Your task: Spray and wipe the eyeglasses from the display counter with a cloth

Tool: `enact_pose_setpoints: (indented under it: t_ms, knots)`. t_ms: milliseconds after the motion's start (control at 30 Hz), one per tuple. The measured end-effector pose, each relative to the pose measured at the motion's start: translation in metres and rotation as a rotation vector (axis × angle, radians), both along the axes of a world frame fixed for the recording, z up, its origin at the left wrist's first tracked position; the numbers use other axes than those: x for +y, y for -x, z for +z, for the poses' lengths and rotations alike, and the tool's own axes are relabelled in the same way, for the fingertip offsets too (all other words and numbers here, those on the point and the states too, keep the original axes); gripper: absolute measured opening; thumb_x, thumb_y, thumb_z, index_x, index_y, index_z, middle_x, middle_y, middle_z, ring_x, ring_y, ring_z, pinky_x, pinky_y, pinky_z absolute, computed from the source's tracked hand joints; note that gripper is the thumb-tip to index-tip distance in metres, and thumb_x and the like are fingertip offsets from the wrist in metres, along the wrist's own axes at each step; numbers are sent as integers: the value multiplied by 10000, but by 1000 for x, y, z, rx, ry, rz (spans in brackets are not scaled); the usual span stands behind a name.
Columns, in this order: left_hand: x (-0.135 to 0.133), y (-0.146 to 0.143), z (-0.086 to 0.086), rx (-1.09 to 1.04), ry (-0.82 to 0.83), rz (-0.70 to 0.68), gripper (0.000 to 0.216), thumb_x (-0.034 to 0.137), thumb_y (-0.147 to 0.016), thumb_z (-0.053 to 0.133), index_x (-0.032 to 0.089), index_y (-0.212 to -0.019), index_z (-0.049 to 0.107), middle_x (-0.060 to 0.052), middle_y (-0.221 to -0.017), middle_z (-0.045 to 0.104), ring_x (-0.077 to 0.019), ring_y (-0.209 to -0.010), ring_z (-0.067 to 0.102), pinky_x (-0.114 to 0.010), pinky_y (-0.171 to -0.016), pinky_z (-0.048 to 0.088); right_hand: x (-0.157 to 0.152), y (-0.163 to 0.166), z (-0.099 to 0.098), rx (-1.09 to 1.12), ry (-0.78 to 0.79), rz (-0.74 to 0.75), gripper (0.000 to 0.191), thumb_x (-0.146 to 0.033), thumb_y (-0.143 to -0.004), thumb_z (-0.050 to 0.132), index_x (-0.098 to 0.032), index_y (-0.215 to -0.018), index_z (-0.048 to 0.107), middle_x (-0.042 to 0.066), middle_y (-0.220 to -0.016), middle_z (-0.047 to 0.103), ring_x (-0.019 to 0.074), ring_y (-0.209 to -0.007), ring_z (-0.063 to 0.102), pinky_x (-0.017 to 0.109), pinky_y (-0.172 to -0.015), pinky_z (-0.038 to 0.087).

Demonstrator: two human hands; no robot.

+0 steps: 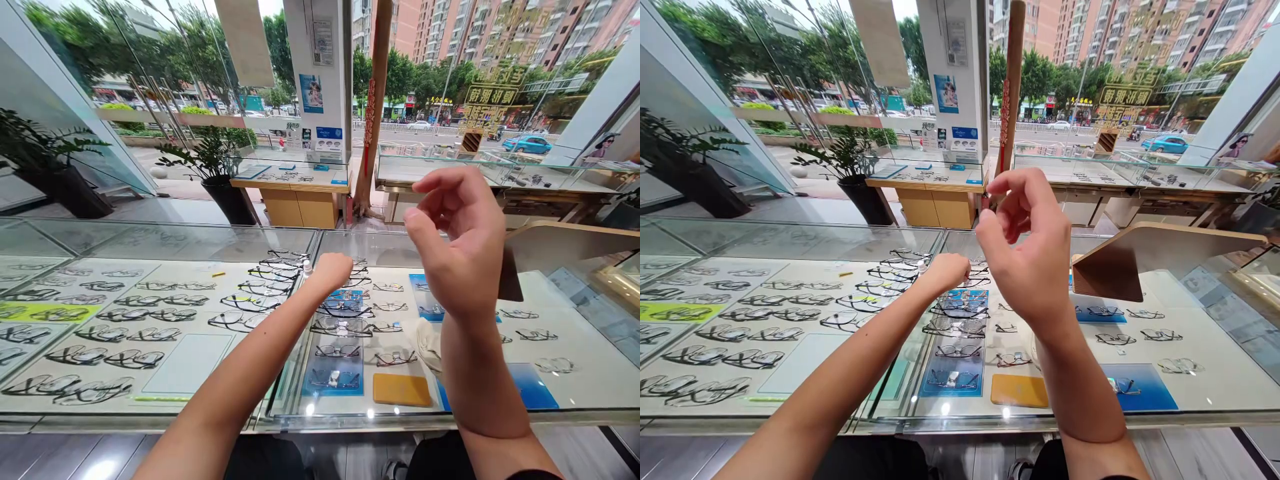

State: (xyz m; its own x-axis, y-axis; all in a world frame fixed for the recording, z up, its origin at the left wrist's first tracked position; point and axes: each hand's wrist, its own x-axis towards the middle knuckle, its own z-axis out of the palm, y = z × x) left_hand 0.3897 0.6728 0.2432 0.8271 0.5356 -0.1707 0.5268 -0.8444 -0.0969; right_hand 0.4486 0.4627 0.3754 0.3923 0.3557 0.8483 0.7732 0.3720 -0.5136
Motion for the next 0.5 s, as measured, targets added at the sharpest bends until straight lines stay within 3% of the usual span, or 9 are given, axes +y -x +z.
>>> enact_pose_setpoints:
  t_ms: [100, 267, 367, 500]
  knots:
    - [-3, 1, 4, -11, -11, -2, 210, 207, -865, 645, 160, -971, 821, -204, -1054, 800, -298, -971, 755, -357, -866, 552, 0, -1, -1, 1, -1, 3, 219, -153, -887, 606, -266, -1074, 593, 8, -907, 606, 182, -805, 600, 339, -701, 500]
    - [-11, 6, 21, -65, -20, -21, 199, 228, -877, 648, 176, -937, 831, -190, -995, 802, -303, -920, 754, -354, -818, 536, 0, -1, -3, -52, 51, -49, 227, -153, -908, 558, -260, -1105, 593, 19, -960, 640, 188, -861, 633, 355, -746, 525]
    - [-18, 22, 48, -195, -4, -43, 219, 296, -905, 643, 240, -981, 840, -127, -966, 805, -280, -907, 741, -327, -776, 513, -2, -1, -2, -75, 57, -50, 187, -162, -924, 561, -257, -1081, 599, 21, -965, 657, 191, -877, 649, 364, -774, 522]
    - [-28, 55, 91, -711, 175, -86, 228, 409, -918, 661, 252, -927, 827, -46, -816, 760, -202, -758, 675, -291, -696, 478, -3, -1, -1, -51, 32, -37, 144, -184, -917, 607, -256, -1042, 609, 14, -942, 685, 197, -870, 661, 380, -799, 505]
